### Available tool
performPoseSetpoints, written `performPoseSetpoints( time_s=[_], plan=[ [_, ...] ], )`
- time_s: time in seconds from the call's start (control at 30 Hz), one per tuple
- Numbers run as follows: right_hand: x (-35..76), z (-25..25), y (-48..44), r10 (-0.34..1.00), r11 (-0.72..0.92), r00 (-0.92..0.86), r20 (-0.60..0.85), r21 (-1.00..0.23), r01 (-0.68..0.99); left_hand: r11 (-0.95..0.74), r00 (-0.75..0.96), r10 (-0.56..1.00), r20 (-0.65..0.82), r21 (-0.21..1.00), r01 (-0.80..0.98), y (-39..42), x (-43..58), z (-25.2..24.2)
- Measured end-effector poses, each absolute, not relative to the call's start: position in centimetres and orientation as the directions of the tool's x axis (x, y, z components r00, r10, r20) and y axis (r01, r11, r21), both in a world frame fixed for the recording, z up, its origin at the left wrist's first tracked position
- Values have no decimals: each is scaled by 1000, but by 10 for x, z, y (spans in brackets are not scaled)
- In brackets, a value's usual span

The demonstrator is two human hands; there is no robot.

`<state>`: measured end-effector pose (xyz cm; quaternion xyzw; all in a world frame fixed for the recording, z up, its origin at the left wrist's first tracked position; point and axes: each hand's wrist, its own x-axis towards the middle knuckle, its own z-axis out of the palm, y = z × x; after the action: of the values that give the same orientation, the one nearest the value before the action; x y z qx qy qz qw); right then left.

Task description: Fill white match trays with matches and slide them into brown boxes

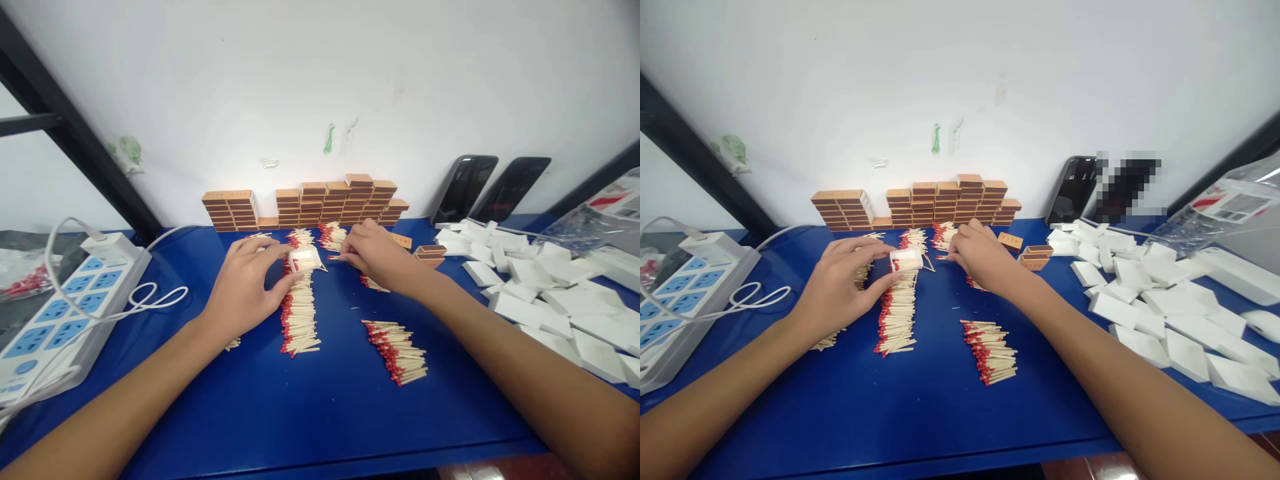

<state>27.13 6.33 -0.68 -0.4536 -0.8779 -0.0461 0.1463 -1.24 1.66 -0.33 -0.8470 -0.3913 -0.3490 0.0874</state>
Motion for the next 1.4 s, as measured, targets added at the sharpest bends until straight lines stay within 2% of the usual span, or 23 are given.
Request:
performPoseSetpoints(
  time_s=[0.2, 0.33, 0.7, 1.4],
  plan=[
    [279, 4, 60, 718, 595, -511, 473, -34, 803, -677, 457, 618, 640, 139, 722, 18, -12, -5],
    [279, 7, 54, 682, 614, -511, 523, -30, 789, -678, 454, 616, 644, 140, 722, 18, -12, -5],
    [261, 12, 29, 630, 620, -527, 571, 38, 783, -685, 443, 588, 677, 125, 718, 17, -13, -5],
    [252, 16, 16, 594, 637, -510, 621, 24, 770, -700, 482, 611, 628, 143, 700, 14, -11, -1]
  ],
)
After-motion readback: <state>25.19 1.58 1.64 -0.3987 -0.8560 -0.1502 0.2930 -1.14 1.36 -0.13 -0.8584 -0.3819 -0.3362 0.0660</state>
